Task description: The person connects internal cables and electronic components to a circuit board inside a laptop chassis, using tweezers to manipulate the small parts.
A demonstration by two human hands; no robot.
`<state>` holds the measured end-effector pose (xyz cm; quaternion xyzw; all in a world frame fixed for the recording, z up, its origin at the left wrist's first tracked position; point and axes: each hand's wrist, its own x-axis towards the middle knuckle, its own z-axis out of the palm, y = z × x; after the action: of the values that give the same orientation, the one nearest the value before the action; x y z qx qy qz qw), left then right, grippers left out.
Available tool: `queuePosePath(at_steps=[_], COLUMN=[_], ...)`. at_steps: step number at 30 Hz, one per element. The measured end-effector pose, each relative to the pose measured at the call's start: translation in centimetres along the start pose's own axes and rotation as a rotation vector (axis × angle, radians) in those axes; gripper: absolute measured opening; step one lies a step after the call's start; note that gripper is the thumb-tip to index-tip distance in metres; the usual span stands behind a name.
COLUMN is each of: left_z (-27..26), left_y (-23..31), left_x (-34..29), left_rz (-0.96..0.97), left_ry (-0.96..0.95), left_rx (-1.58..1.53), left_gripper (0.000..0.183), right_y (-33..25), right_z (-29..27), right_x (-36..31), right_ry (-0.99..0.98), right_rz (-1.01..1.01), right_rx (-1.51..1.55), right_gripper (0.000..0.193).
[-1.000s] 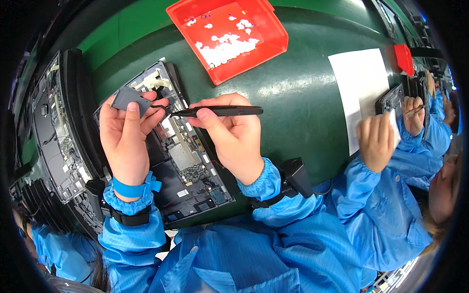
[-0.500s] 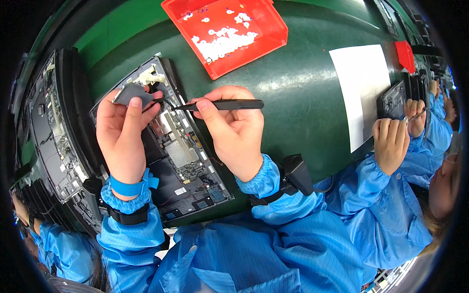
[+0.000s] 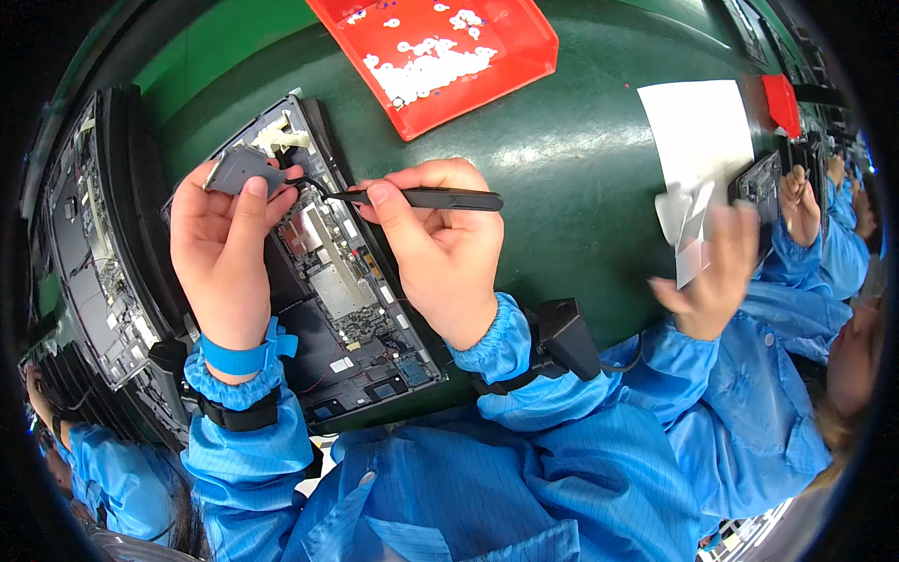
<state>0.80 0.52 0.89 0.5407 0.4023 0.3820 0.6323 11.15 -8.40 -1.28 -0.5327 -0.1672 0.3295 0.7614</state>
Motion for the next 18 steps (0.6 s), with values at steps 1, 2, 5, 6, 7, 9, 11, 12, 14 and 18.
queuePosePath(at_steps=[1,2,5,6,7,9,11,12,14,18], left_z=[-0.02,-0.04,-0.05,-0.05,-0.05,-0.05,-0.04,-0.06,0.02,-0.03], left_y=[-0.07,-0.14,-0.09,-0.11,-0.13,0.05,0.03,-0.02,-0.12,-0.22], left_x=[0.01,0.0,-0.03,-0.01,0.0,-0.04,-0.05,-0.05,-0.06,-0.06], left_rz=[0.011,0.011,0.012,0.018,0.023,-0.003,-0.029,-0.006,0.016,0.104], left_ry=[-0.005,-0.004,0.0,-0.001,-0.002,0.002,0.006,0.001,-0.002,0.053], left_rx=[-0.005,-0.005,-0.015,-0.014,-0.012,-0.006,0.0,-0.001,0.0,0.133], left_gripper=[0.023,0.023,0.022,0.022,0.022,0.021,0.021,0.021,0.02,0.024], right_y=[0.08,0.15,0.08,0.06,0.04,0.01,-0.03,-0.06,-0.03,0.34], right_z=[-0.01,-0.02,0.07,0.07,0.06,0.02,0.09,0.14,0.15,0.29], right_x=[-0.01,-0.03,-0.12,-0.13,-0.14,-0.15,-0.13,-0.15,-0.27,-0.82], right_ry=[-0.001,-0.001,-0.002,-0.001,-0.001,0.005,0.008,0.011,0.009,-0.01], right_rz=[0.001,-0.005,-0.011,-0.011,-0.011,0.014,0.02,0.027,0.016,-0.071], right_rx=[0.0,-0.014,-0.02,-0.013,-0.013,0.003,0.015,0.028,-0.006,-0.074], right_gripper=[0.01,0.01,0.011,0.011,0.011,0.011,0.011,0.011,0.011,0.012])
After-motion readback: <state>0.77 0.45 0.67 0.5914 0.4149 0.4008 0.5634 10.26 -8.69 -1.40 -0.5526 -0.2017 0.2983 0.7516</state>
